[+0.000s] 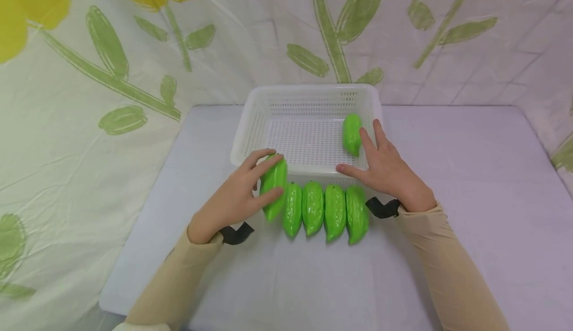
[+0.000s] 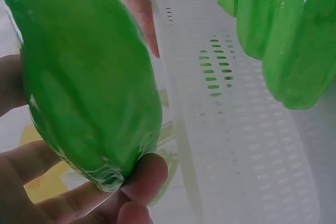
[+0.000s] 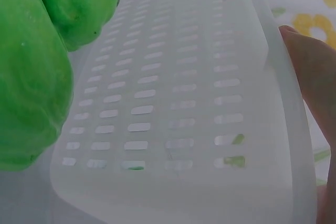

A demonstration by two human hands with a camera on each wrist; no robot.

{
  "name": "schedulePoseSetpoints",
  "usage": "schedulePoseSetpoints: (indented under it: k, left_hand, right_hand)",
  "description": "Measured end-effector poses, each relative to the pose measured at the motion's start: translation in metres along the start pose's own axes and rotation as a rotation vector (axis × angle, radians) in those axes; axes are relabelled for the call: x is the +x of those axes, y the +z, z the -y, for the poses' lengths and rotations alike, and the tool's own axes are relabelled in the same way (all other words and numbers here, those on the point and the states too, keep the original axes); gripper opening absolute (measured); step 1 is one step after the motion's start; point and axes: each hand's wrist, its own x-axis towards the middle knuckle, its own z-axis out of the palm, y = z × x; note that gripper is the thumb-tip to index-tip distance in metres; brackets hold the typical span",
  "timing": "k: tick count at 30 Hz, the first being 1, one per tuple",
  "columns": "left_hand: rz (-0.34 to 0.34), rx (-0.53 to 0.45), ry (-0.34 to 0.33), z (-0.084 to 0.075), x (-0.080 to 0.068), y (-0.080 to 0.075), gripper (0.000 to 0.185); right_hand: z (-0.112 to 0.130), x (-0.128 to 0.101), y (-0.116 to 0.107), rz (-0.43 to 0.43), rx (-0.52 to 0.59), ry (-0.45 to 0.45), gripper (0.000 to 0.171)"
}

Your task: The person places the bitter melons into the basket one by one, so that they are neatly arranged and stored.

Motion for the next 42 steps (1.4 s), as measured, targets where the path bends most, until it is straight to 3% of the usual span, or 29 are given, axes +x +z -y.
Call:
schedulePoseSetpoints:
  k: [14, 30, 42]
  left_hand:
    - [0.022, -0.006, 0.065, -0.005, 0.052, -0.017, 0.062]
    - [0.077, 0.009, 0.007, -0.005, 0.107, -0.020, 0.066]
    - [0.075, 0.038, -0.011, -0.002, 0.137, -0.016, 0.065]
  right_hand:
    - [0.001, 0.000, 0.000, 0.003, 0.011, 0.003, 0.116]
    - [0.001, -0.001, -0.002, -0.001, 0.005, -0.004, 0.115]
    - [0.000, -0.001, -0.001, -0.001, 0.003, 0.012, 0.116]
